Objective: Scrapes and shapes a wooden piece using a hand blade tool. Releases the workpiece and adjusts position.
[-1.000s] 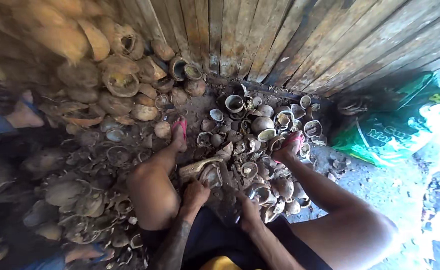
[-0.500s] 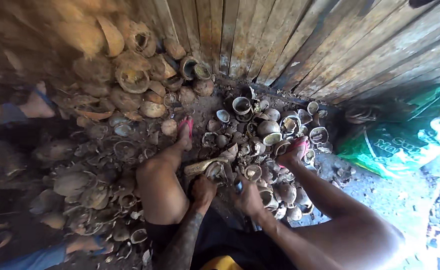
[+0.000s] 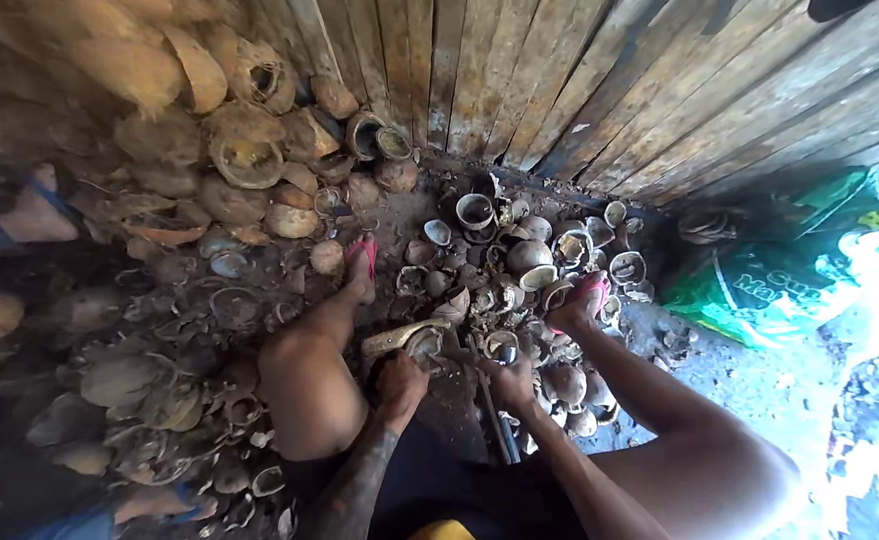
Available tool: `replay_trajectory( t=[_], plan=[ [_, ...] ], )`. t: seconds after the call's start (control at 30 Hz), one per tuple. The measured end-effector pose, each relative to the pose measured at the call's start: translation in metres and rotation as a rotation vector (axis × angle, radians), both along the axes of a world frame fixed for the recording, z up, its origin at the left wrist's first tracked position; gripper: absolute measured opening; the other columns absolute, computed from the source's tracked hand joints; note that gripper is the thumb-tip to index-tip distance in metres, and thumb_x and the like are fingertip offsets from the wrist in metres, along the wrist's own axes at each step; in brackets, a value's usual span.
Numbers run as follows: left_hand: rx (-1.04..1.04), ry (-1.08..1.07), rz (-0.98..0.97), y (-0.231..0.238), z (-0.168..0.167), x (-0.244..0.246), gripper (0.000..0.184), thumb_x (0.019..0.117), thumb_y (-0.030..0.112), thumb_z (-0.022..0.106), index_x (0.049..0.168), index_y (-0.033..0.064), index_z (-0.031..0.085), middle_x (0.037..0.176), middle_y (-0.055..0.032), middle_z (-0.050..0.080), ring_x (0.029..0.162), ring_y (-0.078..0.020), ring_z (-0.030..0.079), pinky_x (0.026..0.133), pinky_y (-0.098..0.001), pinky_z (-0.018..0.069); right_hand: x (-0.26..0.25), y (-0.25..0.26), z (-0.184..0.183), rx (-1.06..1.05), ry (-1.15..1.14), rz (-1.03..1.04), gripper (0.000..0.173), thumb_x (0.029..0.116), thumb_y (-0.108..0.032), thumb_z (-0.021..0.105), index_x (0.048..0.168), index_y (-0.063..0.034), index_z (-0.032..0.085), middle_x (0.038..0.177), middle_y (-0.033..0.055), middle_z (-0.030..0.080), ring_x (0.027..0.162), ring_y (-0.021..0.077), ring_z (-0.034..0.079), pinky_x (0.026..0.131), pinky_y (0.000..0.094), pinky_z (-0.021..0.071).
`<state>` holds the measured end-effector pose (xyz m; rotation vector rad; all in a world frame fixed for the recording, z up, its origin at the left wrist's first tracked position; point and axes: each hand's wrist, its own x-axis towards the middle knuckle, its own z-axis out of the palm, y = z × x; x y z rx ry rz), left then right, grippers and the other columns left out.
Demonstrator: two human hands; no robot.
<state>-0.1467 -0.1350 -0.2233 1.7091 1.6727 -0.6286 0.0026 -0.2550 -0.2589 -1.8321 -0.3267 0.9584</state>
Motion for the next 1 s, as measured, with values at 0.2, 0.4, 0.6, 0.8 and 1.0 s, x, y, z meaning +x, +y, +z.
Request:
replay_trajectory(
  t=[0.2, 0.4, 0.6, 0.8, 1.0],
  plan=[
    [0.022, 0.016, -0.035, -0.003, -0.001, -0.003, 0.047, 0.0986, 0.03, 0.06, 0.133, -0.001, 0.057, 0.128, -0.0223, 0.066, 0.121, -0.0358, 0.064, 0.1, -0.0531, 0.0519, -0.036, -0.009, 0.014, 0.045, -0.164, 0.019, 0.031, 0.0757, -0.013, 0.084, 0.094, -0.0016, 0.062, 0.07, 0.0014, 0.059, 0.058, 0.0087, 0.055, 0.058, 0.0285, 0.0514],
    [-0.06, 0.031, -0.083, 0.01, 0.005, 0.002, 0.046, 0.0961, 0.031, 0.063, 0.128, -0.0018, 0.061, 0.126, -0.0226, 0.066, 0.12, -0.0364, 0.064, 0.099, -0.0554, 0.0517, -0.06, -0.006, 0.011, 0.011, 0.165, -0.385, 0.025, 0.0843, -0.007, 0.082, 0.092, 0.0013, 0.059, 0.065, 0.0044, 0.055, 0.046, 0.0109, 0.048, 0.044, 0.0296, 0.047],
    [-0.042, 0.031, -0.063, 0.004, 0.0, 0.001, 0.047, 0.0944, 0.029, 0.065, 0.129, -0.0022, 0.06, 0.126, -0.0226, 0.066, 0.121, -0.036, 0.064, 0.098, -0.0551, 0.0515, 0.032, 0.019, -0.007, 0.003, -0.159, 0.283, 0.035, 0.0742, -0.022, 0.086, 0.092, -0.0037, 0.063, 0.073, -0.0011, 0.059, 0.062, 0.0073, 0.056, 0.062, 0.0279, 0.0525],
    [0.019, 0.027, -0.101, -0.003, -0.012, -0.005, 0.052, 0.0949, 0.033, 0.066, 0.132, -0.0021, 0.059, 0.127, -0.0222, 0.066, 0.12, -0.036, 0.064, 0.101, -0.055, 0.051, 0.001, 0.002, 0.029, -0.093, -0.394, 0.699, 0.042, 0.0862, -0.031, 0.076, 0.116, -0.0018, 0.068, 0.094, 0.0163, 0.072, 0.087, 0.0301, 0.071, 0.083, 0.0523, 0.0576],
    [-0.02, 0.045, -0.137, 0.007, 0.0, -0.002, 0.045, 0.0948, 0.033, 0.065, 0.122, -0.0023, 0.065, 0.123, -0.0235, 0.067, 0.118, -0.0376, 0.065, 0.098, -0.0579, 0.0507, -0.074, -0.018, 0.01, 0.131, -0.094, -0.187, 0.024, 0.076, -0.008, 0.082, 0.089, 0.0007, 0.064, 0.069, 0.0018, 0.06, 0.06, 0.0072, 0.057, 0.06, 0.0257, 0.053]
  ],
)
